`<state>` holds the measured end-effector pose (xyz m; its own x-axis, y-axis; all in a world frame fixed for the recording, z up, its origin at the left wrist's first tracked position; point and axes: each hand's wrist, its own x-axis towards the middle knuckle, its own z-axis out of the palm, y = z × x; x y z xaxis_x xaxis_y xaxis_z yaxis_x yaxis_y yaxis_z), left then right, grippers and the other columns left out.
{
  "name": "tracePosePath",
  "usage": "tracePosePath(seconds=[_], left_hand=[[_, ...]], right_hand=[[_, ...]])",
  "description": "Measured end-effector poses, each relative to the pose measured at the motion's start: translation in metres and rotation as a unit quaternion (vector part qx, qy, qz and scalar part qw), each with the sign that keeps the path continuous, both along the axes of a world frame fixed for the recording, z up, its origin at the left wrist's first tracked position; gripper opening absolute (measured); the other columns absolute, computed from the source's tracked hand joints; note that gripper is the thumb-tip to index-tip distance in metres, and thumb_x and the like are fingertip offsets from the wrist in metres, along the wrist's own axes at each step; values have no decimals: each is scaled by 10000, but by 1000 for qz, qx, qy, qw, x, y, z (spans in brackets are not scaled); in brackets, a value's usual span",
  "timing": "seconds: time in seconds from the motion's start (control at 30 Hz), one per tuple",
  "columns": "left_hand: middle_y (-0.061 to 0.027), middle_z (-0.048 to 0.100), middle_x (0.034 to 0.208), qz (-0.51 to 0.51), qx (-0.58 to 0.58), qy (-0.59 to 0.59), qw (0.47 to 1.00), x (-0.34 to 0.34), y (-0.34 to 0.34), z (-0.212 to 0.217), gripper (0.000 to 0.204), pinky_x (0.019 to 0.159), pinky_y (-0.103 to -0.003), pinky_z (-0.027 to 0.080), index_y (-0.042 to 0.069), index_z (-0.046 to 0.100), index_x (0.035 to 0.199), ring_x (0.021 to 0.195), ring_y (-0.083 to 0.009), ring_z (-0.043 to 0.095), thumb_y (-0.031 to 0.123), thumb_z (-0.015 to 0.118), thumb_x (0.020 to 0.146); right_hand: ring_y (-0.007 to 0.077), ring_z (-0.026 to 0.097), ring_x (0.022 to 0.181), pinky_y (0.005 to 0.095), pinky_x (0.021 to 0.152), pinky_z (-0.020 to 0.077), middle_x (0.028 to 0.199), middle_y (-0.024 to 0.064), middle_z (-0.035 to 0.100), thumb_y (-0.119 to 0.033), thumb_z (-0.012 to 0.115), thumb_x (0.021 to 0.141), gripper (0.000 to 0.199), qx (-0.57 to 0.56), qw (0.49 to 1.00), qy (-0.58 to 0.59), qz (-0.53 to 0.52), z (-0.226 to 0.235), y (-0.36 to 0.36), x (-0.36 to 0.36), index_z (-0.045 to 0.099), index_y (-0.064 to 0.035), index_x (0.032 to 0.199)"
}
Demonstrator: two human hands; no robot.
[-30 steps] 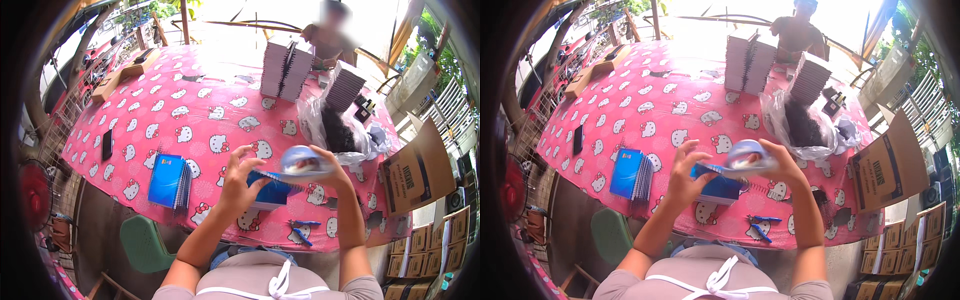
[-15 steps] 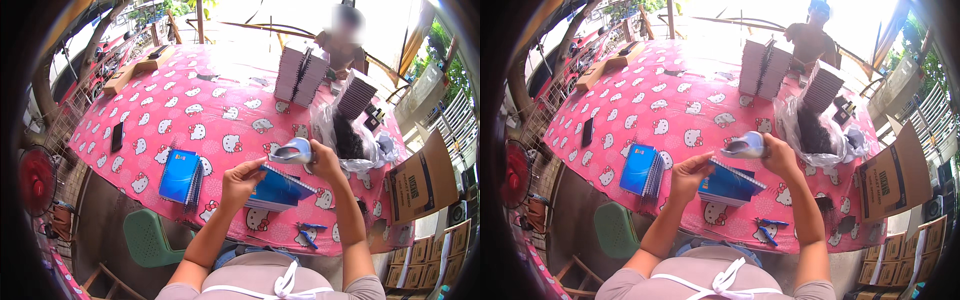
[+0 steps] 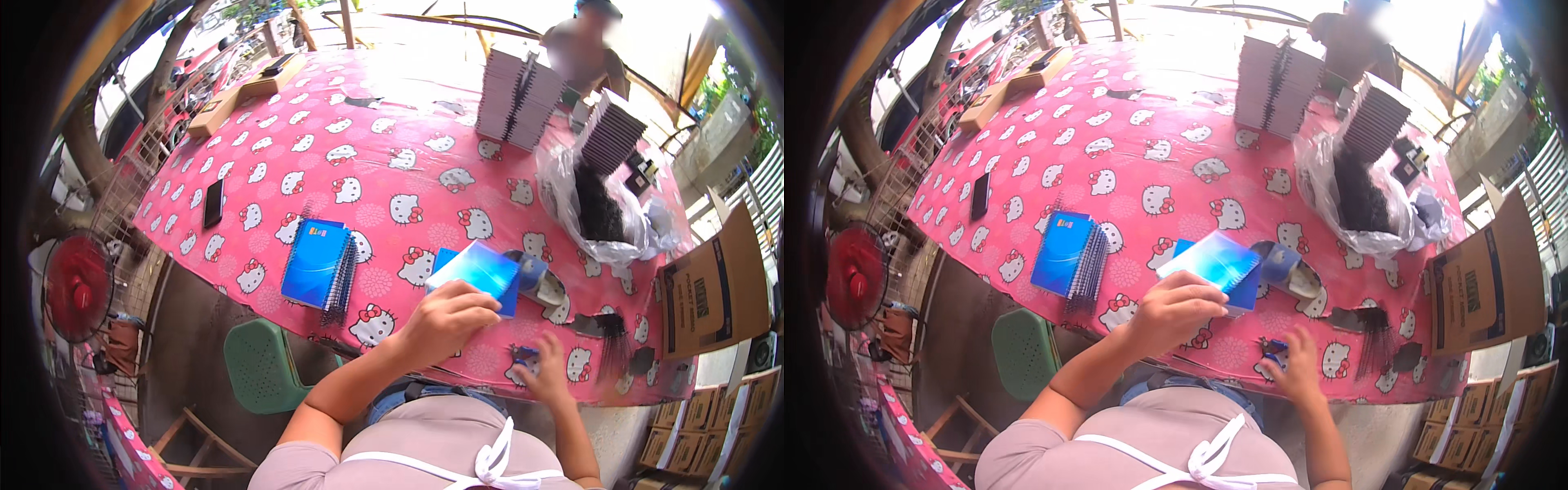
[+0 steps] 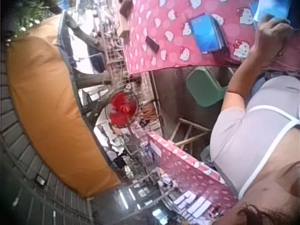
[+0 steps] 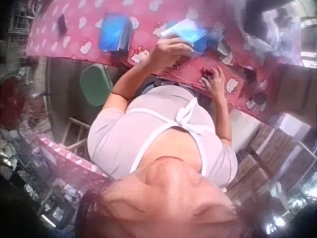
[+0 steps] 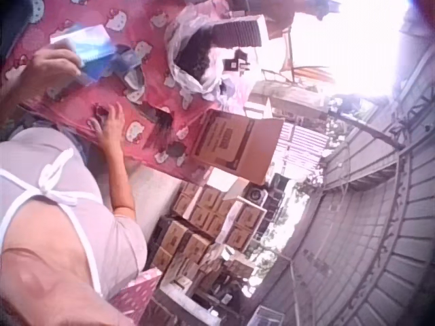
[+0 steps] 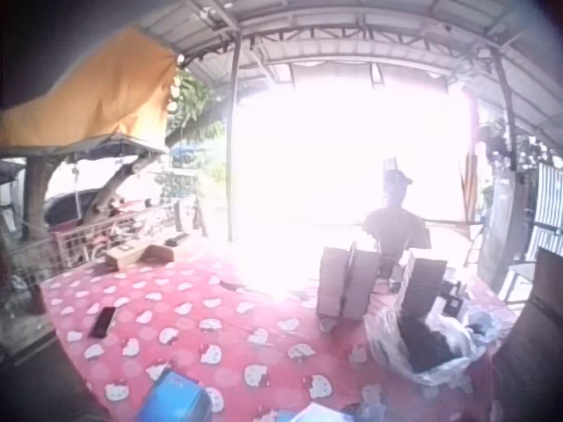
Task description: The person inserts wire coils into blue notebooks, trims the excess wire using a pair of pliers, and stacks the completed items on a table.
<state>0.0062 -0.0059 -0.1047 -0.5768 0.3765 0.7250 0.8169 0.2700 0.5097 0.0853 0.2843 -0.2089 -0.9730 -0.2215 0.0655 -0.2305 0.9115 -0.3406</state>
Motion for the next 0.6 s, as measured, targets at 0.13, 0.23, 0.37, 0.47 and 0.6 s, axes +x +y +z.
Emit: tracePosePath(seconds=[0.13,0.23,0.37,0.47,0.6], left_hand=[[-124,684,952,158,187,-113,963,8,14,-18,199,761,-337,540,39,671,876,911,-225,656,8,786,717],[-136,689,950,129,151,-72,977,6,8,-22,227,754,-321,539,23,673,886,867,-222,664,4,805,702],[-148,690,1017,88,15,4,996,0,1,-15,251,753,-290,541,5,680,931,842,-197,658,-28,783,705],[-151,683,1048,109,138,-103,979,6,14,-11,254,763,-297,548,6,680,936,844,-194,659,-27,783,705],[-152,672,1079,120,147,-86,978,7,10,-20,263,772,-317,559,5,677,939,850,-196,664,-24,788,702]], right_hand=[[359,455,1168,517,1013,310,1225,184,508,-196,688,786,530,-1,998,54,-18,-15,-6,20,488,-42,1253],[331,548,1024,430,915,425,1090,173,569,-151,675,815,417,-173,984,-18,-50,15,-16,9,539,-14,1185],[301,584,993,357,846,478,1093,174,574,-62,678,790,401,-266,961,60,57,88,-49,-7,560,-8,1169],[335,557,1031,428,890,447,1110,166,582,-124,715,775,428,-277,954,81,81,102,-67,-16,573,-30,1167],[335,544,1045,458,911,422,1129,153,574,-160,724,766,444,-240,957,122,107,114,-77,-24,576,-48,1169]])
